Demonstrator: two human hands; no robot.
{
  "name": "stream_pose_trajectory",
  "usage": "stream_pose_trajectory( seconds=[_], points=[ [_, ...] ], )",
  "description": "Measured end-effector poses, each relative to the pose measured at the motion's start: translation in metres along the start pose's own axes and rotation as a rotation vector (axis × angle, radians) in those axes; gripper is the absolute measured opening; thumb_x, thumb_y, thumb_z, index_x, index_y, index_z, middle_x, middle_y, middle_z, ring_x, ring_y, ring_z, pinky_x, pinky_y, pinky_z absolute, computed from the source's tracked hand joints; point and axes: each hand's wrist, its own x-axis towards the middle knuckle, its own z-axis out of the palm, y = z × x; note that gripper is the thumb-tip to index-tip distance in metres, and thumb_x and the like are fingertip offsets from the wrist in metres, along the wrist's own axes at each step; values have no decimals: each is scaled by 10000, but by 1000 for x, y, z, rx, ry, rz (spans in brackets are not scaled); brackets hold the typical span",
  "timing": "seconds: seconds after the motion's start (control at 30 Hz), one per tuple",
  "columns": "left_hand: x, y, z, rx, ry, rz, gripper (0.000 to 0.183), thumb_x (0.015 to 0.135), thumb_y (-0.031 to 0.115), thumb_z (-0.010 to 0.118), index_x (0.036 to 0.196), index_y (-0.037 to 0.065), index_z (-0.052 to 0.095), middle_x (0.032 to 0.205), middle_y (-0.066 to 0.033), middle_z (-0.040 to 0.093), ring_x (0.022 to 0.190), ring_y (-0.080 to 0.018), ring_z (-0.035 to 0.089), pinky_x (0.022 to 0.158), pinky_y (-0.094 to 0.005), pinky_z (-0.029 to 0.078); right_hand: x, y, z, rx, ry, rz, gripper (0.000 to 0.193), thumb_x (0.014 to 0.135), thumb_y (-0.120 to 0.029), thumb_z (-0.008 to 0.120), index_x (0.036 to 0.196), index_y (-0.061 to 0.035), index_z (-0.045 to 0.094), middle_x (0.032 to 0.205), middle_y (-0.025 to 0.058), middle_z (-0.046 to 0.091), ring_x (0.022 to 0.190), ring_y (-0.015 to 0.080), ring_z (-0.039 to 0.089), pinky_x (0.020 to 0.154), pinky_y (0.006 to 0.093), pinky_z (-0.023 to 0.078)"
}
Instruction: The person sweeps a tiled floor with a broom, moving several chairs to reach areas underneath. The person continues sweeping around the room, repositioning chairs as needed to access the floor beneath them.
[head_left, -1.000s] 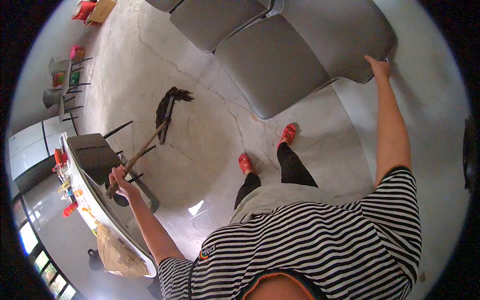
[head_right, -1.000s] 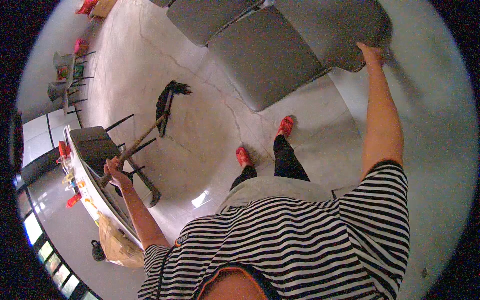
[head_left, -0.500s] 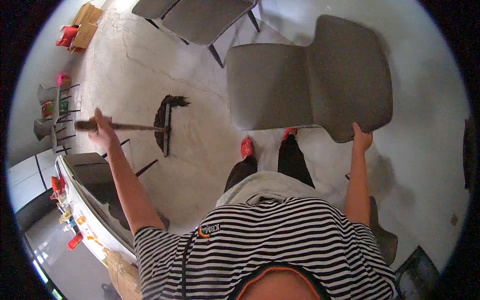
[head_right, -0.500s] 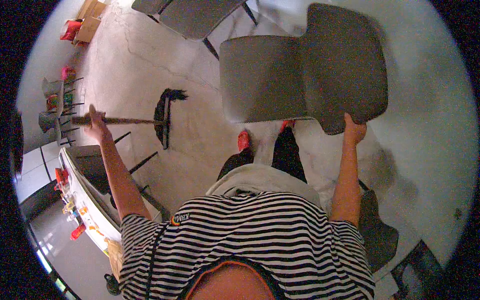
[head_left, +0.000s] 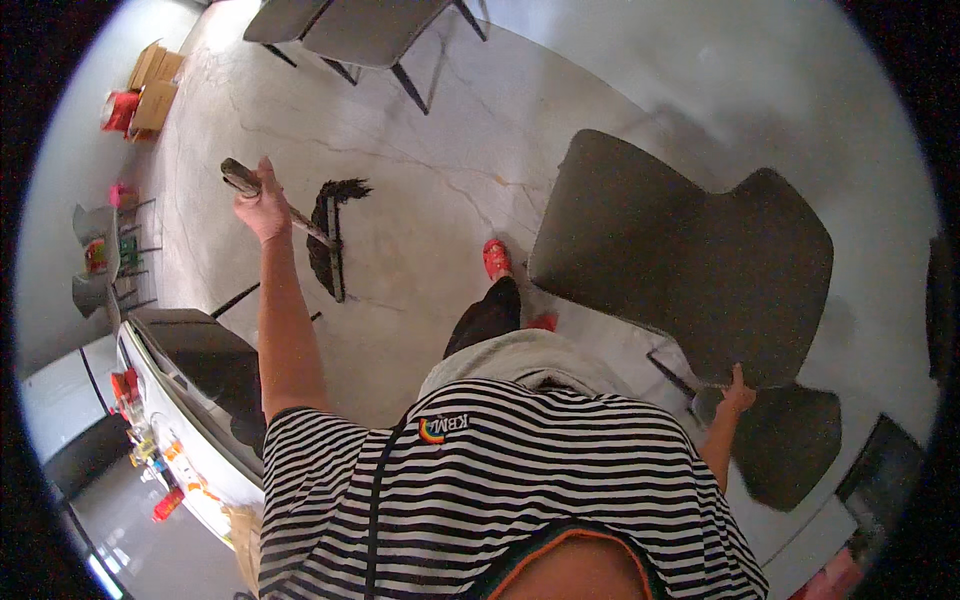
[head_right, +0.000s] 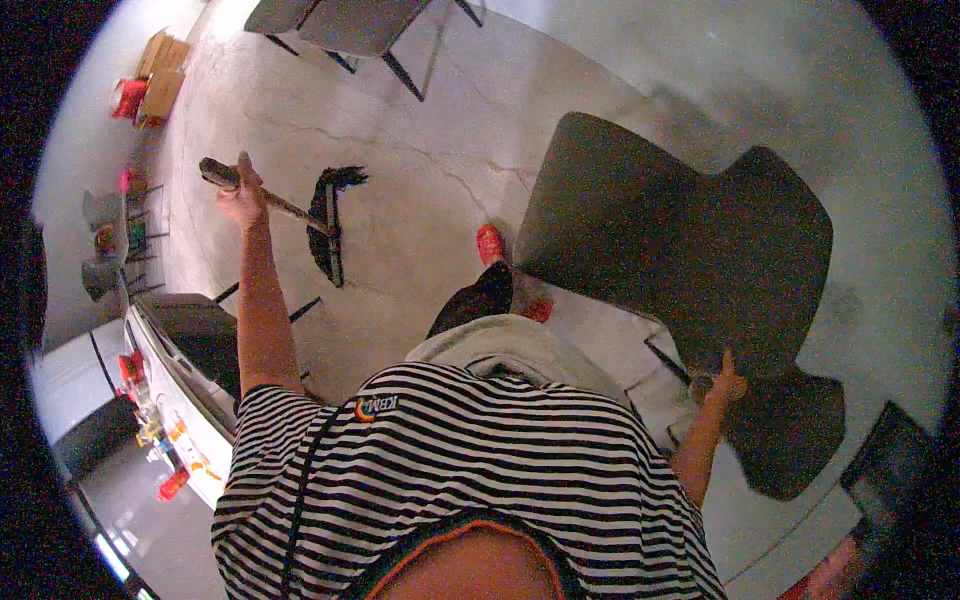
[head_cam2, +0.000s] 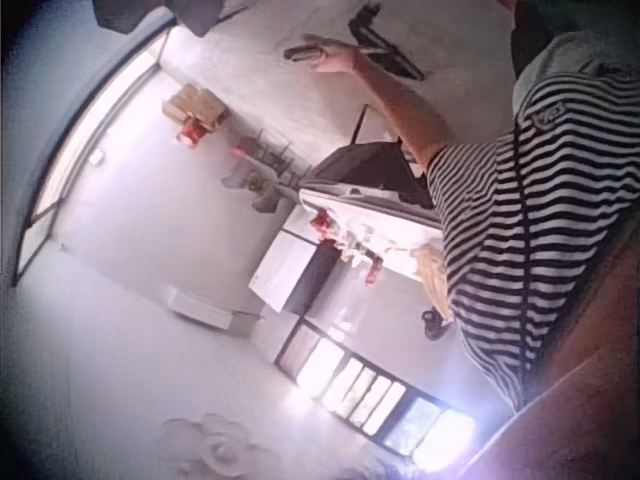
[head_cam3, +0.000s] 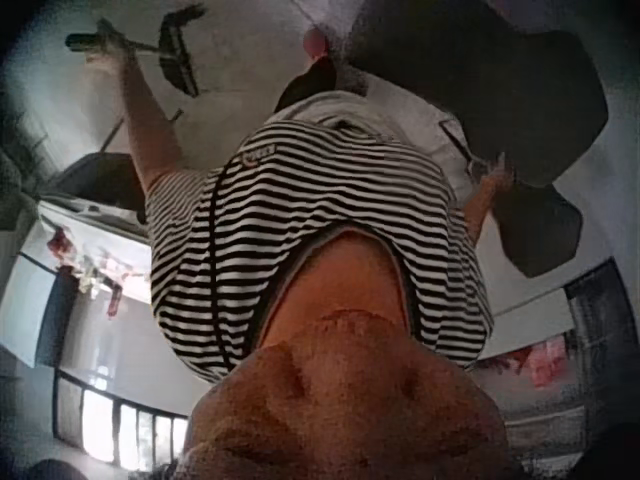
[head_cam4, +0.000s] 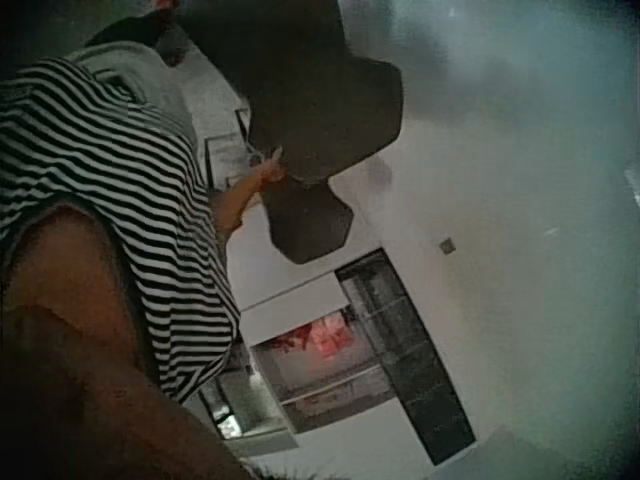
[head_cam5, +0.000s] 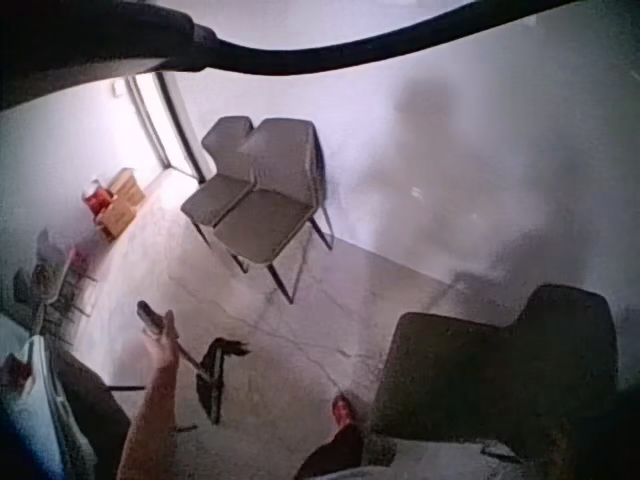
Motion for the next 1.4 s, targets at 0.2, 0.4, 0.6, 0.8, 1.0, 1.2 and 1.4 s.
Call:
stream_pose_trajectory(
  seconds=[0.2, 0.4, 0.6, 0.8, 1.0, 1.2, 1.4],
  points=[
    [-81, 4, 17, 113, -169, -23, 391, 820, 263, 681, 587, 14, 490, 533, 6, 481, 516, -88, 388, 482, -299, 363, 42, 143, -106, 205, 92, 252, 741, 702, -428, 724, 1262, -20, 461, 1278, 140, 430, 1047, 292, 518, 750, 458, 472],
    [-140, 14, 38, 460, -443, 25, 326, 822, 260, 665, 696, -19, 555, 558, -101, 509, 545, -151, 427, 522, -337, 401, 81, 270, -166, -122, 269, 165, 665, 787, -522, 628, 1290, -119, 464, 1351, 104, 402, 1121, 281, 471, 896, 475, 406],
    [-167, -58, 74, 473, -842, 122, 237, 714, 224, 690, 857, 64, 590, 804, -169, 621, 775, -388, 591, 639, -426, 467, -62, 114, -97, -419, 317, -432, 588, 763, -275, 709, 1245, -20, 490, 1146, 153, 533, 1055, 274, 507, 882, 409, 425],
    [-157, -123, 109, 487, -1280, 135, 277, 711, 229, 699, 902, 64, 587, 837, -176, 627, 822, -397, 582, 682, -449, 469, -334, -167, 75, 5, -680, -1006, 524, 753, -45, 659, 1246, -49, 481, 1245, 125, 484, 1107, 246, 503, 886, 333, 460],
    [-89, -208, 128, 539, -1306, 63, 222, 713, 204, 687, 855, 61, 594, 838, -174, 631, 822, -389, 587, 688, -445, 478, -460, -275, 178, -372, -738, -1860, 448, 719, -184, 695, 1102, -18, 532, 1002, 125, 569, 939, 277, 550, 742, 381, 489],
    [-61, -192, 160, 604, -1587, 94, 222, 665, 212, 661, 852, 101, 614, 818, -150, 642, 796, -381, 601, 687, -449, 489, -485, -316, 212, -492, -321, -2012, 129, 699, -189, 580, 765, -78, 580, 671, 54, 519, 595, 225, 531, 463, 335, 400],
    [-124, -43, 202, 495, -1746, 388, 199, 673, 244, 648, 822, 112, 636, 789, -158, 643, 757, -352, 620, 690, -454, 501, -369, -317, 121, -772, -182, -1749, 66, 708, -143, 581, 681, -143, 521, 668, 18, 482, 668, 194, 520, 537, 345, 411]
  ],
)
